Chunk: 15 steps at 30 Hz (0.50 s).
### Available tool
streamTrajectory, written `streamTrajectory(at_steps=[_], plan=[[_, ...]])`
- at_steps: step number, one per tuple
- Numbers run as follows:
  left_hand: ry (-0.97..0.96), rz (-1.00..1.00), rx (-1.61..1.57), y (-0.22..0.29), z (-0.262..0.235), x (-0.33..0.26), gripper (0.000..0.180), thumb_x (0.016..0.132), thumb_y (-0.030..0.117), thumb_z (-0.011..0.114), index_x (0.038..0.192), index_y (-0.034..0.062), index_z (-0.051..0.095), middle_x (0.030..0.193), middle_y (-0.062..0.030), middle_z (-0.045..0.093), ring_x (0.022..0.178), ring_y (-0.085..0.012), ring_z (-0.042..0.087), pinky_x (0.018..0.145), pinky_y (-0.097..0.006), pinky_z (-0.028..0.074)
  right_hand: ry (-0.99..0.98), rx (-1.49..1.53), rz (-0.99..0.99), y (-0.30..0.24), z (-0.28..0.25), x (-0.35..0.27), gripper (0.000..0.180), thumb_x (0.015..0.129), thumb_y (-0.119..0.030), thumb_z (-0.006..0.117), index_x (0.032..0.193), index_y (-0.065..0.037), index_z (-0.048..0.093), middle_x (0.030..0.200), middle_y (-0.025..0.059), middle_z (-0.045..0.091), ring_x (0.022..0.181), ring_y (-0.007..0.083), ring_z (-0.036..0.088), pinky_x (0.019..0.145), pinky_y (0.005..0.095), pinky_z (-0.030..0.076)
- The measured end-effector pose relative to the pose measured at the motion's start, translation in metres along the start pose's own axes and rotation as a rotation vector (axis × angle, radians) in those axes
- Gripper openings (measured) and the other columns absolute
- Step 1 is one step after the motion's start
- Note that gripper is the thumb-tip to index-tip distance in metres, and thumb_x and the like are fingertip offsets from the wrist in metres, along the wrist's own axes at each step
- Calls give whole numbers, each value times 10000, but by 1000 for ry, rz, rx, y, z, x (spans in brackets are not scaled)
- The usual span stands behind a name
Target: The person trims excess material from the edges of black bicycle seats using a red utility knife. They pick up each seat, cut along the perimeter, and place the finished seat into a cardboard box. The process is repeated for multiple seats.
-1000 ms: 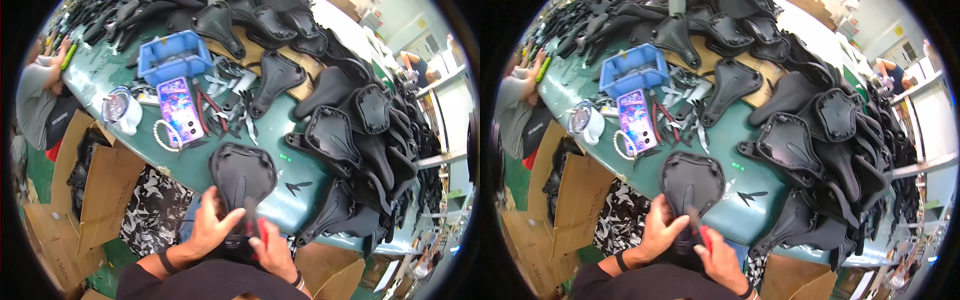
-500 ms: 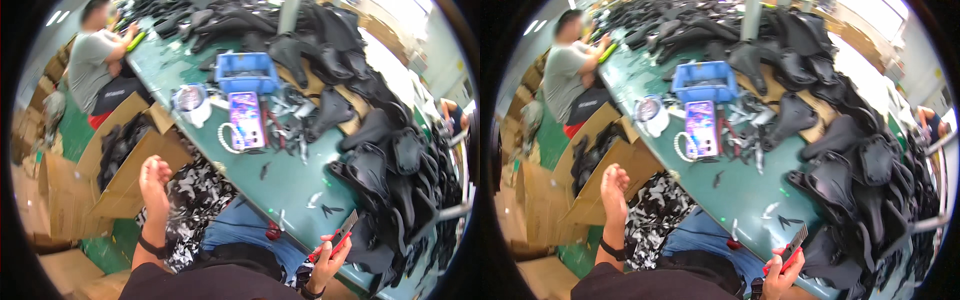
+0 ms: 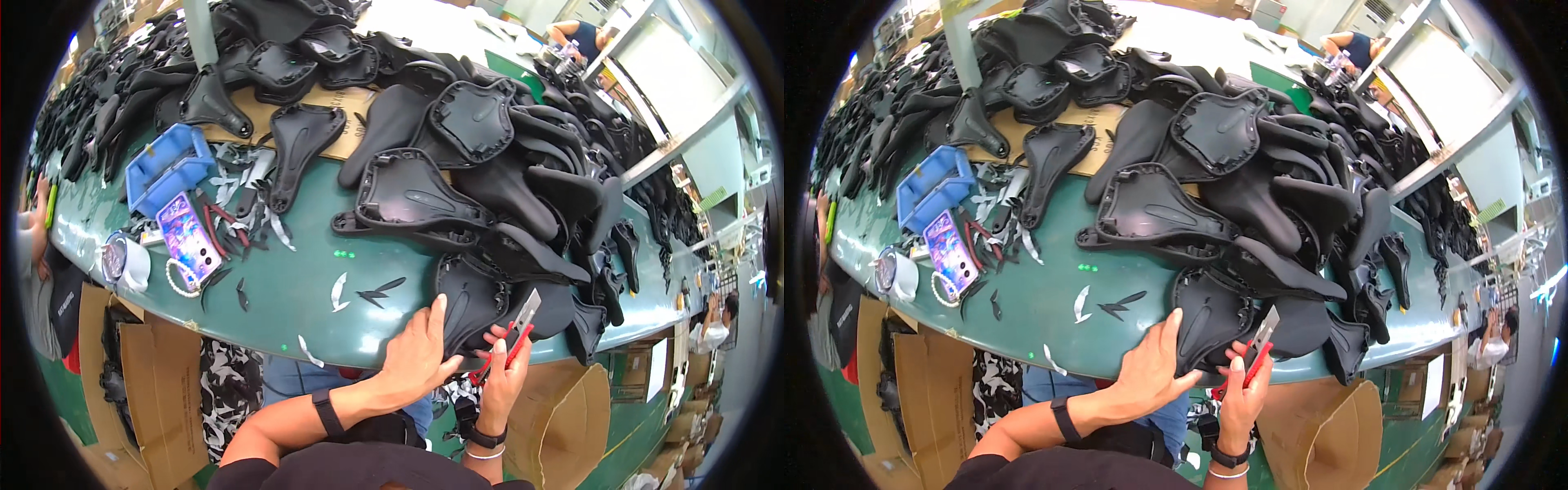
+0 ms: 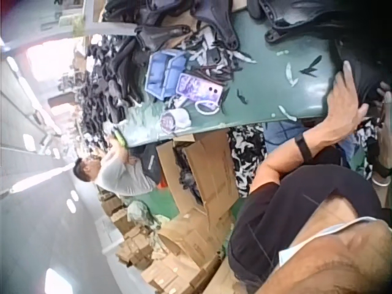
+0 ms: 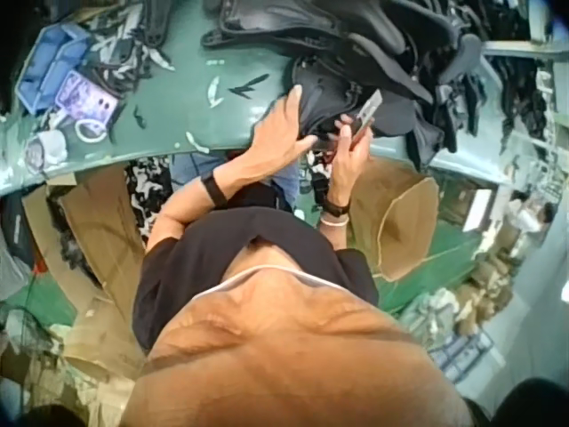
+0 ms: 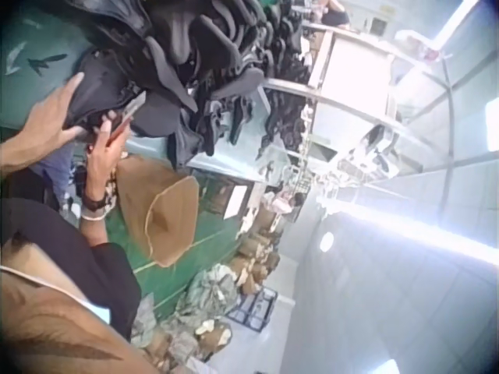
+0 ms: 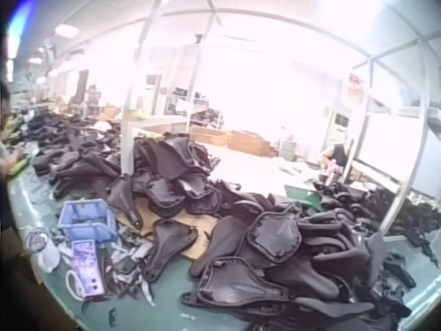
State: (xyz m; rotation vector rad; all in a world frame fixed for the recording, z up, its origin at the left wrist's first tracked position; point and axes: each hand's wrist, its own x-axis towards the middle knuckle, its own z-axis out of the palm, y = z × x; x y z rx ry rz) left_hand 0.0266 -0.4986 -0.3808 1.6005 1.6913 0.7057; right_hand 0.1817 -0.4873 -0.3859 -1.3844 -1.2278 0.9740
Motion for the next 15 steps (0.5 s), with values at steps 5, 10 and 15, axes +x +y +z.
streamTrajectory(at_steps=[5,10,15], plan=[[-72,-174,-539,-15,-55,-24,831,670,249,765,1378,105,354,1252,-226,487,1118,-381,524,912,-448,443,-64,18,34,-4,4,3,343,941,-85,517,1257,14,427,1091,121,602,879,165,622,696,271,537],[497,-11,-159,-77,-42,-101,601,702,231,807,1208,114,505,1017,-156,447,866,-271,488,739,-376,439,-371,6,2,-2,37,-29,348,903,-52,536,1229,23,443,963,92,650,693,107,597,617,238,500],[250,-170,-511,-67,-52,-103,669,779,225,779,1342,93,442,919,-83,585,655,-146,575,558,-279,466,-690,-194,-63,-11,76,-32,395,900,-94,584,1250,15,437,1050,129,669,742,154,646,646,286,515]])
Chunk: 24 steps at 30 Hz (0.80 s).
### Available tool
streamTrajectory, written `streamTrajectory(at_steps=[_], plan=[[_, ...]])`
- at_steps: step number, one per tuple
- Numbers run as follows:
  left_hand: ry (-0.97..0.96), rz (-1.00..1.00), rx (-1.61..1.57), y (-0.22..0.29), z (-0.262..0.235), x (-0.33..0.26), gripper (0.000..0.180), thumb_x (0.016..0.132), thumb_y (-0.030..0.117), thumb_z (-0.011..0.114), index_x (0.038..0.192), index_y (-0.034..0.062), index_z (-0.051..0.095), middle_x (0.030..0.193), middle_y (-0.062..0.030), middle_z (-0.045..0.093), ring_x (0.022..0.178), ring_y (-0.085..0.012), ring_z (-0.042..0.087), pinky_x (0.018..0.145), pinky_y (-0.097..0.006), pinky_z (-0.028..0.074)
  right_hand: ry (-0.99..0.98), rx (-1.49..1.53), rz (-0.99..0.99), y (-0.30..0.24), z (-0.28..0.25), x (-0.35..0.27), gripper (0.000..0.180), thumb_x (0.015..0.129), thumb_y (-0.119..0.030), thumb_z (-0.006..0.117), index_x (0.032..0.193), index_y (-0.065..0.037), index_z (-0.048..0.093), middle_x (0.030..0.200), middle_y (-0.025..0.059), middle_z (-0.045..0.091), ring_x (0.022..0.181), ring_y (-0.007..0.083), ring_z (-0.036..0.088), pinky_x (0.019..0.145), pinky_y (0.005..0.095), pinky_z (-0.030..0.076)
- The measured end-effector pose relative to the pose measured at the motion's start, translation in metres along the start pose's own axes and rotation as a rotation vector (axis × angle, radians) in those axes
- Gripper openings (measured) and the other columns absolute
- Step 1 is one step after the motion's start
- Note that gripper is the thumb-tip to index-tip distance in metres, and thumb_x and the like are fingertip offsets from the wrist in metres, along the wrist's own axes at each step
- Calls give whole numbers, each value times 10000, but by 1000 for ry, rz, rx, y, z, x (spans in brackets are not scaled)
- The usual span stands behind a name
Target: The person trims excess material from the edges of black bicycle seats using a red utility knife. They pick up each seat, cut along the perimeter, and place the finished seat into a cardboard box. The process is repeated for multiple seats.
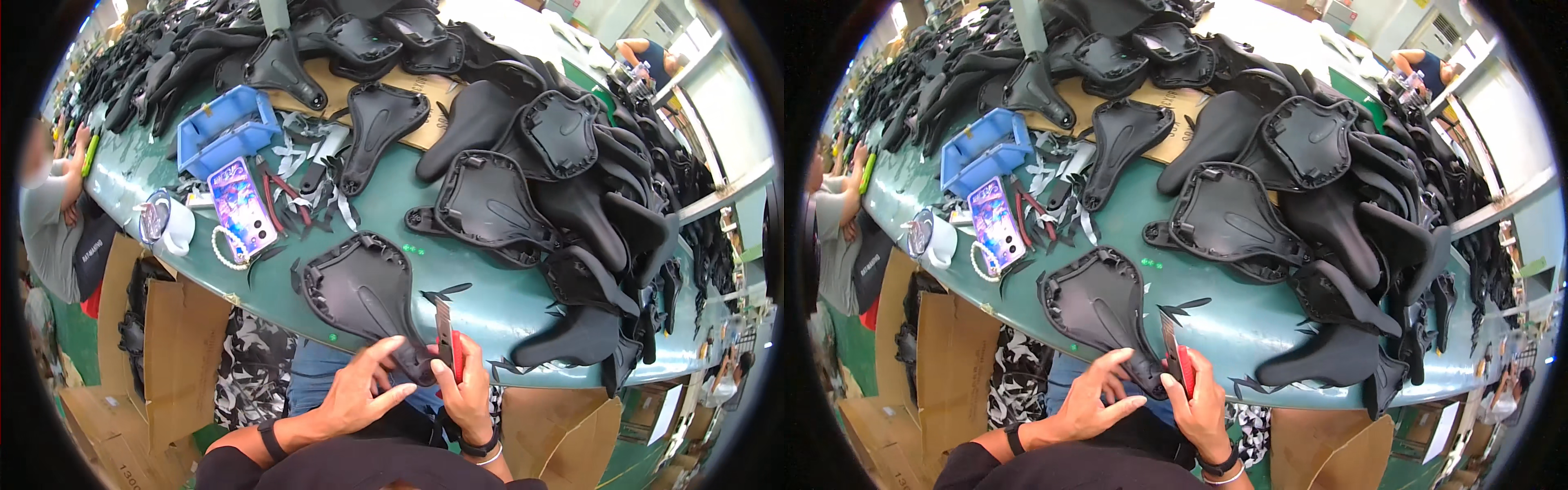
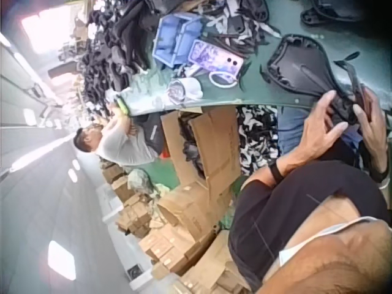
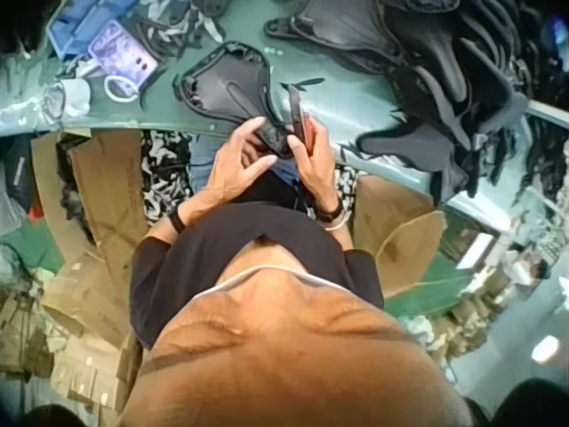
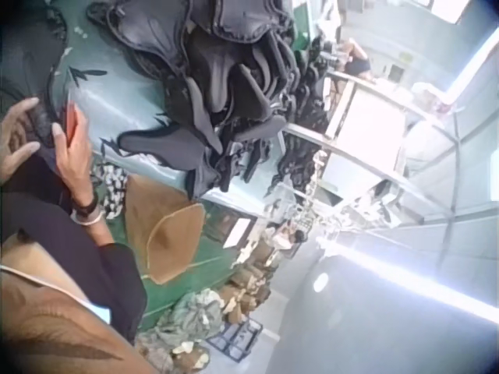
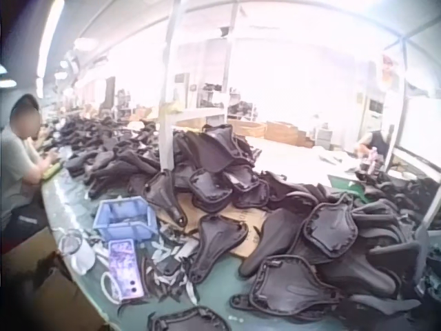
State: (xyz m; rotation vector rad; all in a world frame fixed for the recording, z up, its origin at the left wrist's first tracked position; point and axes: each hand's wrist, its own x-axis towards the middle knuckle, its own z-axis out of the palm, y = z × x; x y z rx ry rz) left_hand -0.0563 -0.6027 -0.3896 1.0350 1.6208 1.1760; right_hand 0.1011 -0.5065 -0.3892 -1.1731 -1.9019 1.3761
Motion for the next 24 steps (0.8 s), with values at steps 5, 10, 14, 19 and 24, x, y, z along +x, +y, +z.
streamTrajectory(at_steps=[5,10,14,19,24], plan=[[150,690,296,4,-47,18,186,703,156,795,837,83,689,793,-13,658,680,-176,629,618,-313,494,8,-458,-136,-17,-19,3,478,850,-115,674,1273,-2,479,986,197,666,823,357,670,674,378,528],[210,451,653,13,-97,51,503,598,344,849,1016,130,668,1174,-93,581,1222,-352,480,956,-452,385,-48,-628,-300,-36,2,14,559,836,-92,667,1344,-34,441,861,138,617,644,340,623,556,436,493],[169,463,611,-21,-99,55,507,535,342,865,956,125,687,1177,-69,584,1242,-344,471,952,-452,400,-201,-882,-191,-57,20,34,537,894,-131,597,1394,-90,406,755,126,519,547,329,572,460,444,434],[191,424,539,-22,-95,58,513,480,301,885,919,116,696,1178,-63,588,1256,-345,468,961,-460,414,-261,-989,-136,-49,16,4,550,907,-159,574,1414,-97,370,694,152,490,459,315,511,407,448,392],[188,395,522,-19,-96,55,506,475,291,886,910,114,695,1179,-63,590,1262,-335,468,968,-453,414,-376,-973,-35,-57,-7,-30,567,881,-154,593,1406,-100,387,699,134,537,487,318,541,420,421,412]])
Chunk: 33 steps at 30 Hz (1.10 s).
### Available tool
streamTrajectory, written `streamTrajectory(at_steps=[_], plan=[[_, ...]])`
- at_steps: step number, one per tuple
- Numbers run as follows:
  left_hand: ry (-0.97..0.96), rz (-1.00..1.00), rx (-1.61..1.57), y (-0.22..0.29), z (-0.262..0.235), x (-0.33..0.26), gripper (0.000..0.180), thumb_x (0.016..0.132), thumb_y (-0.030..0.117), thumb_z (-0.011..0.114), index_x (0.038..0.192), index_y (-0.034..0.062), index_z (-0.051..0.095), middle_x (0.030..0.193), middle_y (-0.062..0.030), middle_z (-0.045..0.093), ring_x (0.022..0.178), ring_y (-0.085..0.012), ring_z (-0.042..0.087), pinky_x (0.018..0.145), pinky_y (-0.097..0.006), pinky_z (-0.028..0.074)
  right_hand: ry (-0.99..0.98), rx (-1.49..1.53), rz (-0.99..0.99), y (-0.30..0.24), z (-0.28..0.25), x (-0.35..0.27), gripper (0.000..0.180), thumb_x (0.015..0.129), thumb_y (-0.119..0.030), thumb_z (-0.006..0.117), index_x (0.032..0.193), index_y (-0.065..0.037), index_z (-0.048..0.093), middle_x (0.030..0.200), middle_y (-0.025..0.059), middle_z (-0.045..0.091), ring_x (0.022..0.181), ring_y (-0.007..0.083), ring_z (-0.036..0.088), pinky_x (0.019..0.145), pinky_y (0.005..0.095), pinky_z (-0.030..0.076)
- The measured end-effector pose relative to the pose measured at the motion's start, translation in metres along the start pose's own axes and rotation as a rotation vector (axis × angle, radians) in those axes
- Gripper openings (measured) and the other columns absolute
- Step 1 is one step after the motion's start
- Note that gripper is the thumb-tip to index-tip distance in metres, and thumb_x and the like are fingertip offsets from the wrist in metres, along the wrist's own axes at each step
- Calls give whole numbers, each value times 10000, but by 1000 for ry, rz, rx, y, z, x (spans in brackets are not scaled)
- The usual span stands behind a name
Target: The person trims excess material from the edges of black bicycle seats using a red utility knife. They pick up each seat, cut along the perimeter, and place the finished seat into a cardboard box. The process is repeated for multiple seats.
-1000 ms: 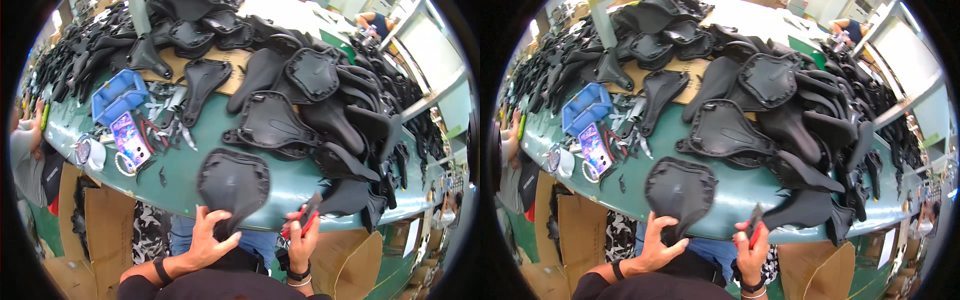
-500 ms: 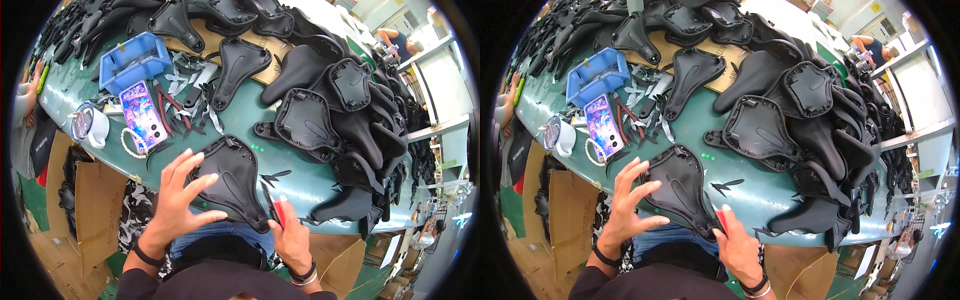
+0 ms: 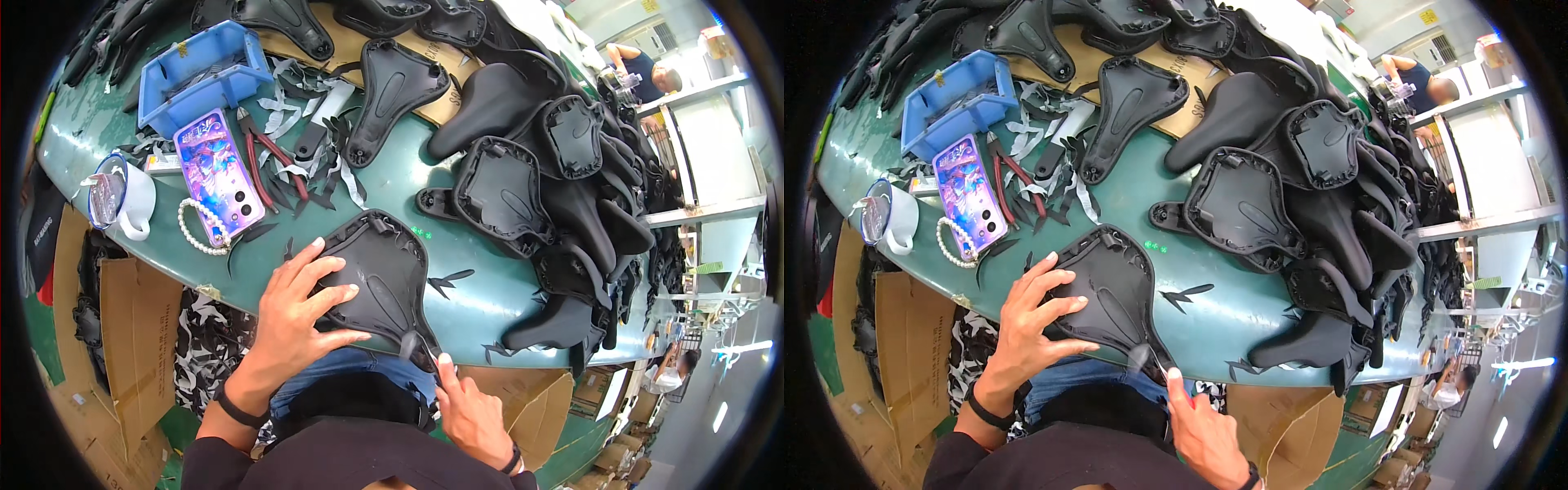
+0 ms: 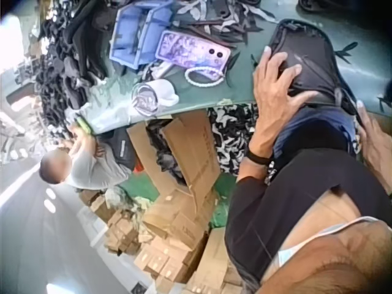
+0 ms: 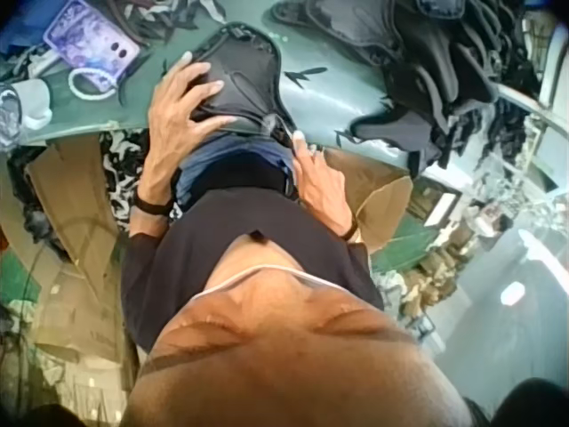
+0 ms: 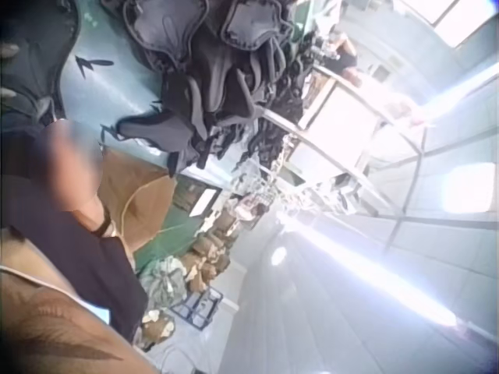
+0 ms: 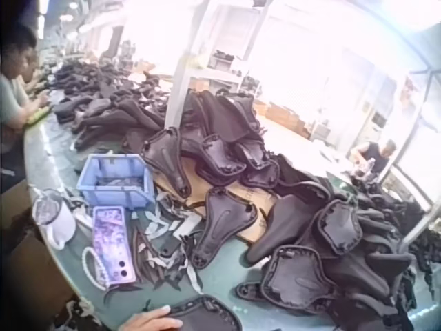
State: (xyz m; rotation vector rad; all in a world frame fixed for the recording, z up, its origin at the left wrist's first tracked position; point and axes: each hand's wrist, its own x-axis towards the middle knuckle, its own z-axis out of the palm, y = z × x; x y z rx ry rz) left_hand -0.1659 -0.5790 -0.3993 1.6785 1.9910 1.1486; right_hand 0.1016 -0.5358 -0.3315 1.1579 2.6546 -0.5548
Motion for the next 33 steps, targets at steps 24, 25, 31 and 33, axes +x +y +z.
streamTrajectory(at_steps=[24,25,31,33], plan=[[94,-53,-135,-7,-6,-10,660,535,145,880,1118,38,589,1320,-163,514,1233,-350,503,987,-415,461,-190,-44,-272,40,-52,25,586,831,-74,593,1384,-167,422,798,162,570,558,322,583,490,409,474],[182,-81,-145,-2,-7,-13,689,545,163,886,1145,32,573,1320,-169,511,1217,-341,516,974,-407,470,-30,78,-313,49,-46,28,584,826,-70,614,1374,-147,430,842,175,600,590,331,604,511,404,487],[250,-789,-931,32,18,-49,451,891,191,662,1211,-31,434,1060,-150,626,805,-180,658,688,-280,540,114,459,-42,17,9,52,451,861,-119,652,1250,10,465,1130,211,610,920,385,627,796,411,507],[145,-773,-845,42,27,-51,524,888,212,670,1232,-80,403,1029,-173,643,815,-184,664,690,-285,529,88,600,-229,-2,21,51,432,877,-125,618,1254,4,451,1064,224,621,925,387,618,815,412,493]])
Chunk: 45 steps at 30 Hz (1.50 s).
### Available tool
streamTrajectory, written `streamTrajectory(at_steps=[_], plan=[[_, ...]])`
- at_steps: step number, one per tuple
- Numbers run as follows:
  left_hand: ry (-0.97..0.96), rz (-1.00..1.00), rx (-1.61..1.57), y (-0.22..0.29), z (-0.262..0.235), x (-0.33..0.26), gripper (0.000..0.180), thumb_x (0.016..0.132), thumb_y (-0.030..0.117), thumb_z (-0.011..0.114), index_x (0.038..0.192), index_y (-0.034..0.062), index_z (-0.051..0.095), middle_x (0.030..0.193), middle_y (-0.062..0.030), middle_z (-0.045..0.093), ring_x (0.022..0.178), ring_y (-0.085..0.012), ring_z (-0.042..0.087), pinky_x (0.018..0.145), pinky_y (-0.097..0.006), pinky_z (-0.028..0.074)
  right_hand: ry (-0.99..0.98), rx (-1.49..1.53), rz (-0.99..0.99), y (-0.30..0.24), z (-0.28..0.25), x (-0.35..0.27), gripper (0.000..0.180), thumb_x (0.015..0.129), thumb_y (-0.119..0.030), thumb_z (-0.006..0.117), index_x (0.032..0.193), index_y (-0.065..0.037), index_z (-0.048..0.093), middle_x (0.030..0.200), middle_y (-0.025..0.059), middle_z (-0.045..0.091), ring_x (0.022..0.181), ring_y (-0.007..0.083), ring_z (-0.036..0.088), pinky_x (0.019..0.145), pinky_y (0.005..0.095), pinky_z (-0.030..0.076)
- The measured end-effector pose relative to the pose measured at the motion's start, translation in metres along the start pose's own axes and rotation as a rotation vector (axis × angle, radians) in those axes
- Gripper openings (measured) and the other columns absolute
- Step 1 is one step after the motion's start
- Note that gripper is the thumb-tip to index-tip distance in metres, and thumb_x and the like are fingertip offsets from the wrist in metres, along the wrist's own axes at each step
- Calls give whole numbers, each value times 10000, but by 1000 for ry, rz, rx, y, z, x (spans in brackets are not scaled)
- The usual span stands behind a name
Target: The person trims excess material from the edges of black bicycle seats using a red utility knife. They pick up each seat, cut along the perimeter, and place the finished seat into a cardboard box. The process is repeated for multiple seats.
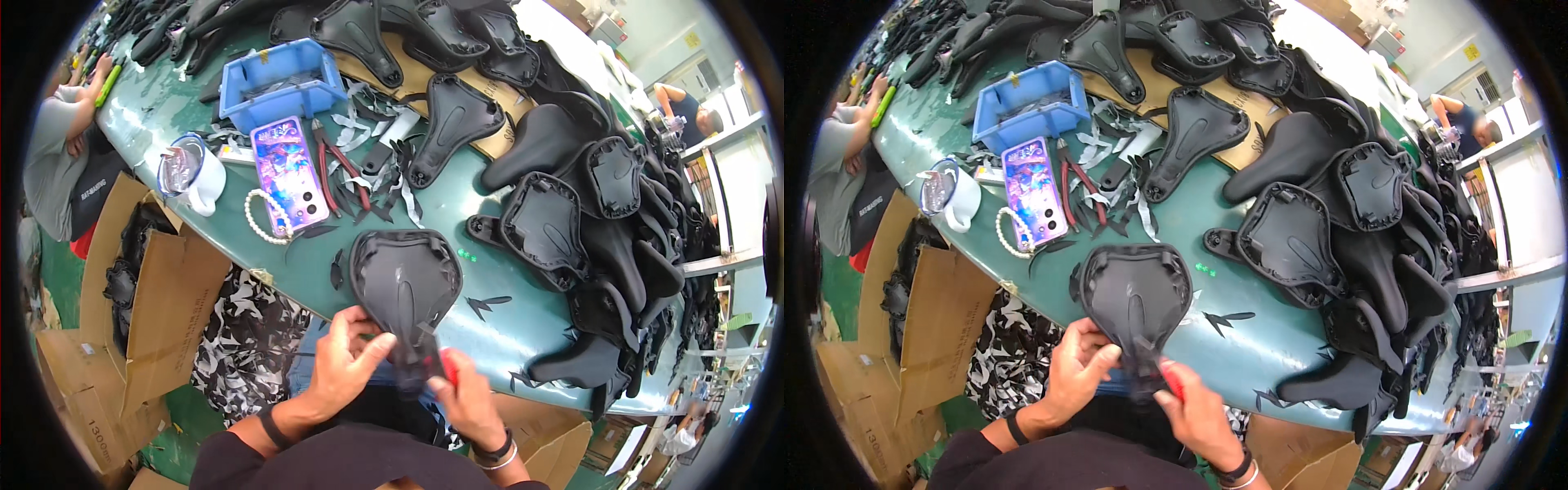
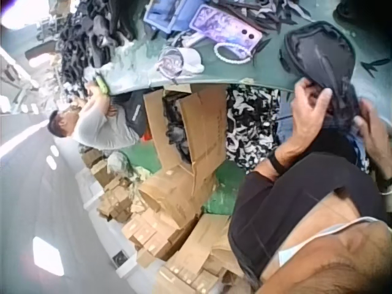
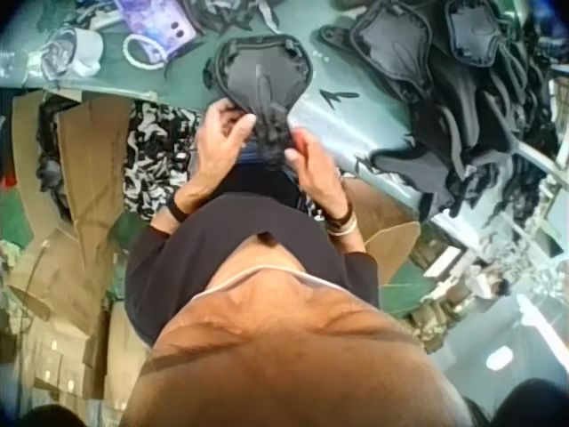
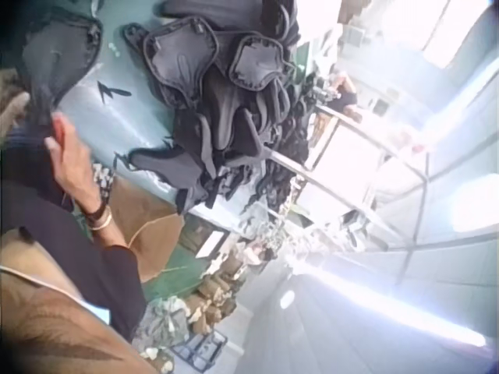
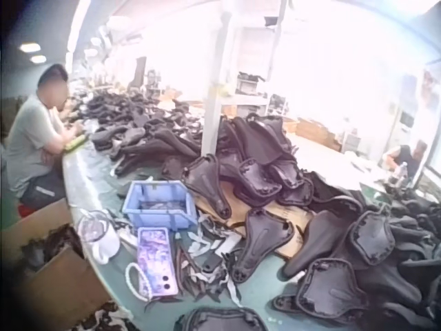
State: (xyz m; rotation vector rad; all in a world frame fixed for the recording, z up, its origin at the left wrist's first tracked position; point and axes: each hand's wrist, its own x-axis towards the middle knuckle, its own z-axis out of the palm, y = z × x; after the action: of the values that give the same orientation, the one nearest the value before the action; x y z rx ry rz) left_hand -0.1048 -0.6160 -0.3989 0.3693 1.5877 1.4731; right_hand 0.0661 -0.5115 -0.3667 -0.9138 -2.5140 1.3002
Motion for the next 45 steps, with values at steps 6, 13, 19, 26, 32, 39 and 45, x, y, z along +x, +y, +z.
streamTrajectory(at_steps=[6,13,19,26,32,39,45], plan=[[-110,22,361,25,-26,16,518,859,151,653,1249,-101,424,1067,-215,634,991,-236,632,860,-333,490,119,322,39,12,0,-16,480,950,-144,508,1362,1,309,969,145,628,651,145,608,598,277,506],[-206,11,502,30,-29,-2,495,826,173,689,1214,-35,462,1062,-181,629,972,-243,616,868,-346,470,183,203,217,20,-4,-20,492,940,-125,541,1383,-10,360,1151,246,608,954,403,633,801,409,509],[-201,1,465,22,-24,1,497,839,240,709,1215,-22,516,1102,-159,642,998,-245,618,889,-359,466,105,103,152,16,-10,-13,512,921,-102,559,1376,13,352,1102,284,609,927,460,611,768,454,508],[-96,140,564,12,-12,-15,404,832,175,705,1127,-22,510,936,-169,611,844,-330,607,760,-405,472,-91,163,330,3,-12,-30,567,919,-101,556,1400,22,282,1042,315,605,810,503,592,679,505,482],[-15,392,727,-5,-7,-23,390,780,139,742,1041,-3,489,826,-150,520,700,-352,542,601,-431,432,-142,511,542,-4,-4,-63,570,929,-104,540,1416,-8,261,876,178,650,563,282,608,538,380,475],[-46,560,854,-4,-9,-25,360,778,67,712,1069,-9,514,867,-152,531,735,-331,556,655,-397,453,466,254,80,10,19,17,757,818,1,690,1444,-41,266,1073,161,624,852,228,661,754,332,528],[-10,598,833,-3,-12,-26,367,771,73,720,1063,-10,514,873,-159,538,733,-337,567,637,-398,459,270,372,245,4,10,25,589,847,-8,624,1368,-19,351,960,129,625,775,217,651,702,333,518]])
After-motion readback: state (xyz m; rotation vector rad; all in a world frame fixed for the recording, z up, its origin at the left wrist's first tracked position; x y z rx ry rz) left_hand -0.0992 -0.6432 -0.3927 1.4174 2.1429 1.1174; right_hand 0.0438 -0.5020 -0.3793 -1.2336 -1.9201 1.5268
